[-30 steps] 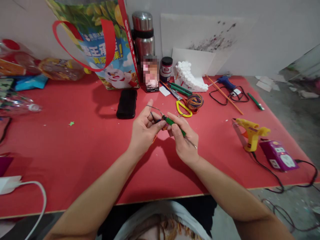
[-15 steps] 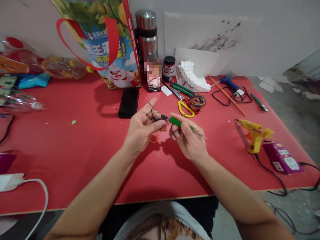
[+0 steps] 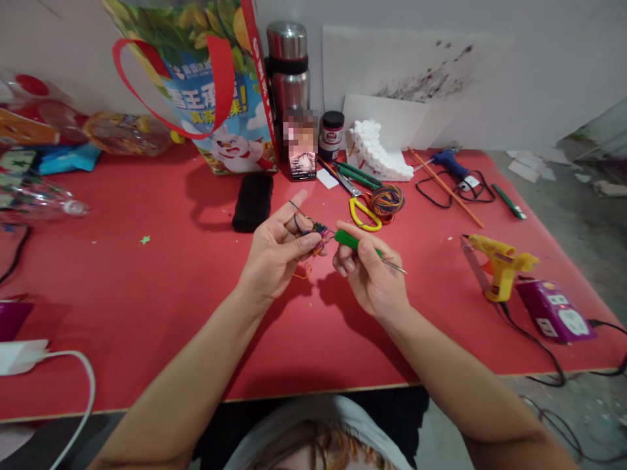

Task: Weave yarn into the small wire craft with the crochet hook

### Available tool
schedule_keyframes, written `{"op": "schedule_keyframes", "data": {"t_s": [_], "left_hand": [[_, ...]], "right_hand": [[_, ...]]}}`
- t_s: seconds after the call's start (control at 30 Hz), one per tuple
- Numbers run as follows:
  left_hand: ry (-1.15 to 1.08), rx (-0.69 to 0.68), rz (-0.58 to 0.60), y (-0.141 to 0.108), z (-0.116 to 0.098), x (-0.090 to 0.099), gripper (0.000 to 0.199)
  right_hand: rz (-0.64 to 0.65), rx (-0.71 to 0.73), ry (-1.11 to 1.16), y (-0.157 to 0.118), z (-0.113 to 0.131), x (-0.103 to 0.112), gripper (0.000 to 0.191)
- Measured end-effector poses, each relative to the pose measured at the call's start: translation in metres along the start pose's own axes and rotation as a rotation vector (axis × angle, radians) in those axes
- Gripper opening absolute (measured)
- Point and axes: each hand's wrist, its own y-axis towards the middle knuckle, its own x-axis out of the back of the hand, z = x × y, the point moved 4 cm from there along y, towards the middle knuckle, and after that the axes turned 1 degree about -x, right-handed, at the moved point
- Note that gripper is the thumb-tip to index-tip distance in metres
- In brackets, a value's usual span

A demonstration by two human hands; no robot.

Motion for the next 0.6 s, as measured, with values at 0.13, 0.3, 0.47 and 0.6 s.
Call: {"op": "schedule_keyframes", "data": {"t_s": [0.13,0.3,0.47,0.6], "left_hand": [[-0.007,0.009,0.025,0.0000,-0.0020,0.0013,0.085],[0.000,0.008,-0.003,0.0000,-0.0048,0.0036,0.081],[0.006,0.002,-0.011,0.0007,-0.0073,0.0034,0.083],[0.014,0.004,0.002,0.0012,-0.0097,0.0033,0.087]], "right_hand": [[0.029,0.022,-0.007,-0.0004,-0.0004,0.0011,0.027],[0.032,0.053,-0.031,-0.0019,-0.0007,0.0016,0.028],[0.057,0.092,-0.037,-0.0026,0.0010,0.0007,0.026],[0.047,0.103,-0.071,-0.0032,0.0016,0.0017,0.026]]}}
